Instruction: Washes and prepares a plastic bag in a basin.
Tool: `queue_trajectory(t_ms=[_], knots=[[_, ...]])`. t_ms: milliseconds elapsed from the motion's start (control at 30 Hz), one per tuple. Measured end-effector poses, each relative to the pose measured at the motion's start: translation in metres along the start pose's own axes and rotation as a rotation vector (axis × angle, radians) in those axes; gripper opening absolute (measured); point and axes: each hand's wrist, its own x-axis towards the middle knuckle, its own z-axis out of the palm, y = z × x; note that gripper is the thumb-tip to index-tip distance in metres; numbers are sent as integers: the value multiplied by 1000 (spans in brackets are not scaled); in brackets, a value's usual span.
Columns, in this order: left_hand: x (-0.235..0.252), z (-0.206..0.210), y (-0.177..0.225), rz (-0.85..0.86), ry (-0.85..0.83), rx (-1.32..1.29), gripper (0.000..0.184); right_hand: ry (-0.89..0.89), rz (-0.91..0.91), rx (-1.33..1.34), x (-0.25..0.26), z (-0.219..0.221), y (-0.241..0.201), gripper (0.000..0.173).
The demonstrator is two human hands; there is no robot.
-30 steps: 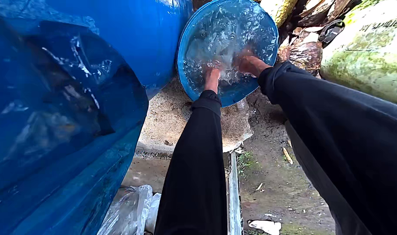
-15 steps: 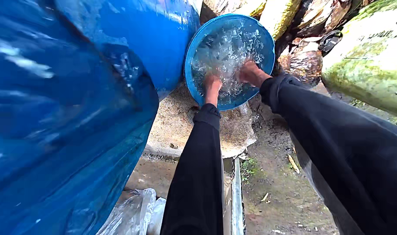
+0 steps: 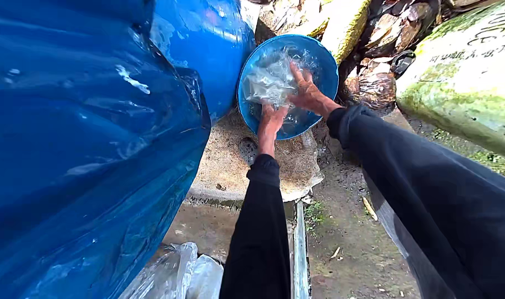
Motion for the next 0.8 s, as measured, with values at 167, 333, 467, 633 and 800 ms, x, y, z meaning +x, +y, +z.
queue_trajectory(t_ms=[167,333,467,633,800], knots=[[36,10,6,-12,23,183,70,-14,102,-64,22,3,21,113],[43,18,16,70,-66,505,52,-37,77,-152,39,20,53,77],[47,28,14,15,-55,618,51,-137,154,-299,34,14,37,64],[35,16,26,-2,53,667,43,-82,176,-71,22,8,23,80],[-47,-17,58,217,423,589,42,14,126,-11,-48,-41,-43,63]])
